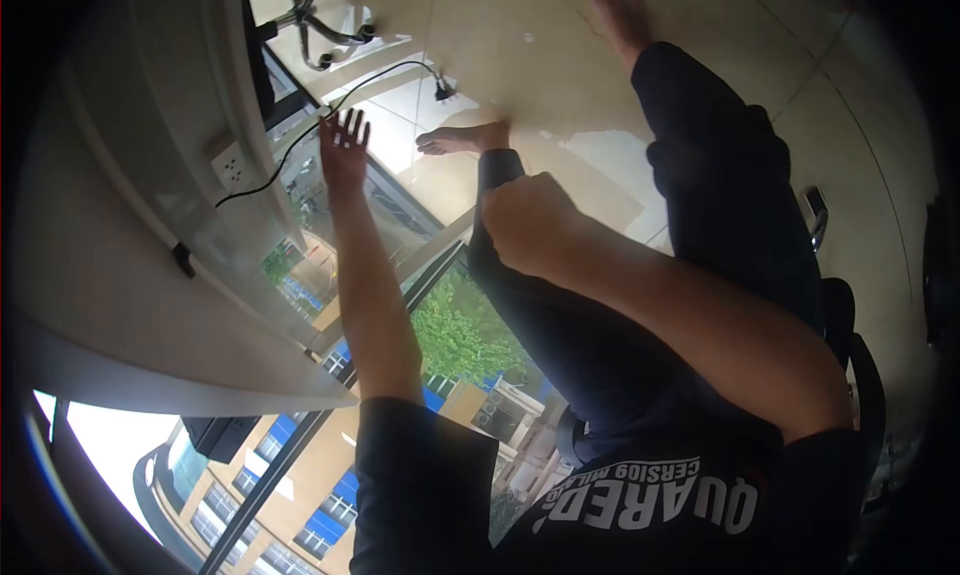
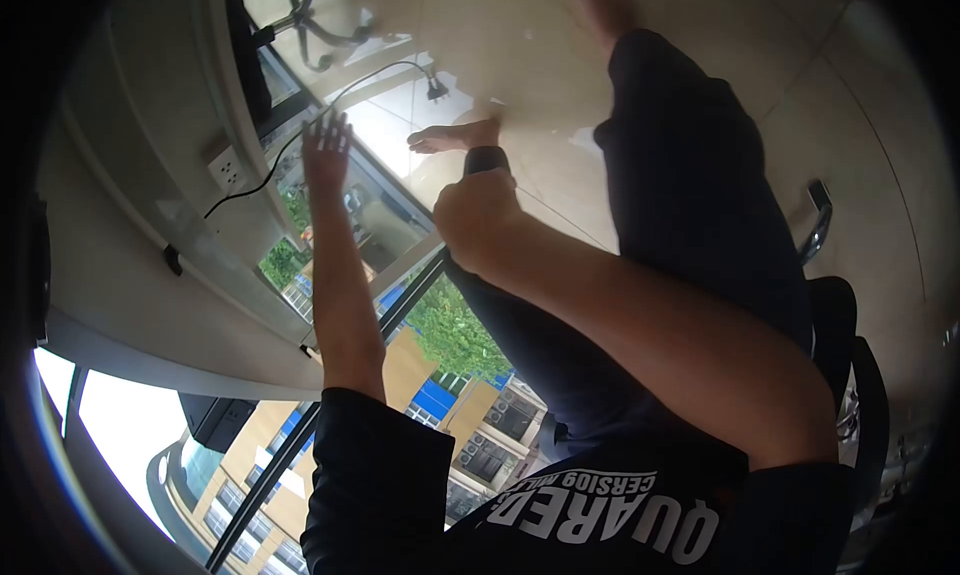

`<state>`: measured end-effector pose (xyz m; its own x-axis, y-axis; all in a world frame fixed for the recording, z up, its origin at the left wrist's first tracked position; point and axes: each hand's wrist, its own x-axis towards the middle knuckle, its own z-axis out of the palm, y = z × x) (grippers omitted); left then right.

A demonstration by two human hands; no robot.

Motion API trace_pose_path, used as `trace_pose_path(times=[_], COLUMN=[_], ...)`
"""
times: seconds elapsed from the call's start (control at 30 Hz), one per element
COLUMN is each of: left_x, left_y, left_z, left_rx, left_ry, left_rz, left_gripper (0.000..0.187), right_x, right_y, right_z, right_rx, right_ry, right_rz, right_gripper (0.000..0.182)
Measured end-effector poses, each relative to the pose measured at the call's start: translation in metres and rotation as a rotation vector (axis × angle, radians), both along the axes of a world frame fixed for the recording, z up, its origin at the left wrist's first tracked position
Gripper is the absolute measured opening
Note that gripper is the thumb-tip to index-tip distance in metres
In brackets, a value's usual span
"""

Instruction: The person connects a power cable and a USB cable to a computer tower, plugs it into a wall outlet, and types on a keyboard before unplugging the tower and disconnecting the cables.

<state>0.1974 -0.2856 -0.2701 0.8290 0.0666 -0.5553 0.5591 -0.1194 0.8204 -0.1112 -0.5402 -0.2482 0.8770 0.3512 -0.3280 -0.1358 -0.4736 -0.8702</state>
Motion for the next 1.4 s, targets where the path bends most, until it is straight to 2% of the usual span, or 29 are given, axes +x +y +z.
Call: trace_pose_path(times=[0.03, 0.13, 0.23, 0.27, 0.33, 0.4, 0.43, 0.47, 0.5, 0.57, 0.67, 0.77, 0.83, 0.87, 0.9, 0.93, 0.97, 1.03, 1.1, 1.23, 1.3, 1.33, 1.37, 1.4], left_x=[-0.007, -0.001, 0.022, 0.034, 0.048, 0.081, 0.097, 0.113, 0.109, 0.115, 0.108, 0.076, 0.046, 0.031, 0.007, -0.016, -0.048, -0.104, -0.149, -0.207, -0.224, -0.235, -0.249, -0.261], left_y=[0.007, 0.052, 0.090, 0.097, 0.110, 0.113, 0.123, 0.131, 0.106, 0.082, 0.065, -0.002, -0.033, -0.019, -0.018, -0.016, -0.030, -0.059, -0.074, -0.064, -0.051, -0.050, -0.052, -0.053], left_z=[-0.005, -0.008, 0.003, 0.005, 0.016, 0.027, 0.029, 0.030, 0.036, 0.039, 0.020, -0.001, -0.023, -0.055, -0.073, -0.092, -0.097, -0.100, -0.081, -0.043, -0.011, 0.007, 0.025, 0.035], left_rx=[0.096, 0.228, 0.259, 0.280, 0.314, 0.060, 0.011, -0.050, -0.008, -0.007, -0.185, -0.248, -0.190, 0.045, 0.208, 0.359, 0.425, 0.248, 0.098, -0.137, -0.271, -0.256, -0.237, -0.248], left_ry=[0.013, -0.075, -0.073, -0.060, -0.052, 0.036, 0.017, 0.022, 0.001, -0.046, -0.180, -0.244, -0.209, -0.412, -0.458, -0.536, -0.466, -0.013, 0.170, 0.021, -0.036, -0.048, -0.059, -0.082], left_rz=[0.076, 0.283, 0.261, 0.318, 0.291, 0.627, 0.642, 0.626, 0.654, 0.656, 0.192, 0.144, 0.052, -0.390, -0.631, -0.859, -0.884, -0.245, -0.002, 0.046, 0.086, 0.063, 0.040, 0.111], left_gripper=[0.052, 0.046, 0.050, 0.057, 0.071, 0.100, 0.110, 0.112, 0.110, 0.088, 0.061, 0.042, 0.037, 0.036, 0.037, 0.038, 0.039, 0.038, 0.035, 0.039, 0.040, 0.043, 0.047, 0.048], right_x=[-0.001, -0.007, -0.011, -0.008, -0.005, -0.001, 0.003, 0.004, 0.003, 0.002, 0.005, 0.008, 0.006, 0.006, 0.006, 0.005, 0.005, 0.005, 0.008, 0.007, 0.007, 0.006, 0.005, 0.009], right_y=[-0.004, -0.021, -0.022, -0.020, -0.005, 0.009, 0.012, 0.012, 0.014, 0.025, 0.033, 0.027, 0.023, 0.023, 0.022, 0.022, 0.022, 0.024, 0.021, 0.017, 0.019, 0.021, 0.018, 0.014], right_z=[-0.004, -0.007, -0.011, -0.012, -0.006, -0.001, 0.001, 0.002, 0.004, 0.005, 0.004, 0.003, 0.004, 0.004, 0.003, 0.003, 0.002, -0.002, -0.004, -0.026, -0.031, -0.032, -0.029, -0.025], right_rx=[0.012, -0.078, -0.095, -0.093, -0.062, -0.055, -0.019, -0.030, -0.033, -0.078, -0.089, -0.090, -0.124, -0.117, -0.112, -0.106, -0.113, -0.124, -0.143, -0.173, -0.161, -0.148, -0.004, 0.090], right_ry=[-0.024, 0.016, -0.019, -0.019, 0.014, 0.072, 0.135, 0.122, 0.107, 0.075, 0.077, 0.078, 0.063, 0.053, 0.040, 0.029, 0.025, 0.020, 0.084, 0.094, 0.125, 0.141, 0.227, 0.307], right_rz=[-0.049, -0.105, -0.126, -0.067, -0.054, -0.004, 0.049, 0.081, 0.111, 0.081, 0.068, 0.046, -0.016, -0.040, -0.064, -0.089, -0.118, -0.178, -0.273, -0.427, -0.442, -0.447, -0.485, -0.494], right_gripper=[0.021, 0.014, 0.012, 0.016, 0.022, 0.031, 0.037, 0.031, 0.025, 0.025, 0.028, 0.031, 0.031, 0.032, 0.034, 0.035, 0.041, 0.053, 0.065, 0.083, 0.085, 0.086, 0.086, 0.085])
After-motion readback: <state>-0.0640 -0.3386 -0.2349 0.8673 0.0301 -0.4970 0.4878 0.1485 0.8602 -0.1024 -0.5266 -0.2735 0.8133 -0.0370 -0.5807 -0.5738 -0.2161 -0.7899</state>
